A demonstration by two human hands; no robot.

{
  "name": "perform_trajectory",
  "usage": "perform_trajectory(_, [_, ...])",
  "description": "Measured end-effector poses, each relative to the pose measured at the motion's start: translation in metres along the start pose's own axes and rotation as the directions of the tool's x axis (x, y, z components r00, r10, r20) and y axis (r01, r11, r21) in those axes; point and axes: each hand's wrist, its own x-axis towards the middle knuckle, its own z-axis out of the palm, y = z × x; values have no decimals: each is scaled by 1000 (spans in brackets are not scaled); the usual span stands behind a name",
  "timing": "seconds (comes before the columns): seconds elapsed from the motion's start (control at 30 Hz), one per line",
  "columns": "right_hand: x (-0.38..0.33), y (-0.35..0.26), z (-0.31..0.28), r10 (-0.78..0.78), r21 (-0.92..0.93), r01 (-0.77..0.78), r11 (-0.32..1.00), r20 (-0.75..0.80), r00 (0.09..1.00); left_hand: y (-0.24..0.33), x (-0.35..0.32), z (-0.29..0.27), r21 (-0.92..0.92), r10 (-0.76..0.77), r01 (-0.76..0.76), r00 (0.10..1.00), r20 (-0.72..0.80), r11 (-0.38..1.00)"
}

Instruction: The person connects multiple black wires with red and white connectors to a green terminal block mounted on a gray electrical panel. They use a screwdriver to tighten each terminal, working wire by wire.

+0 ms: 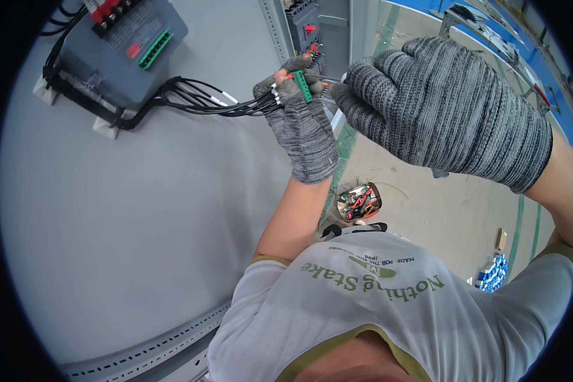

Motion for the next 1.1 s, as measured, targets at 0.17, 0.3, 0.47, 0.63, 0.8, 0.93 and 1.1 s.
perform_trajectory(0.17, [-5,4,26,74,63,-74,995,-3,997,-5,7,-9,18,82,-85,991,105,996])
perform_trajectory(0.3, [-12,0,52,457,928,-141,344,-34,889,-16,19,-27,64,-23,14,989,145,998])
perform_trajectory(0.47, [-12,0,53,346,691,-210,691,-61,936,-10,11,-17,62,30,-36,995,99,997])
perform_trajectory(0.63, [1,-5,22,62,-49,-61,997,17,998,-4,10,-16,55,-60,53,989,133,997])
perform_trajectory(0.8, [5,-3,8,19,-79,-11,997,98,995,-2,11,-8,8,-112,112,992,55,994])
perform_trajectory(0.93, [6,-7,6,18,-15,-15,1000,165,986,-5,12,-10,164,13,-15,1000,15,986])
perform_trajectory(1.1, [1,9,18,120,484,-136,864,64,991,-10,15,-8,126,-17,2,992,122,992])
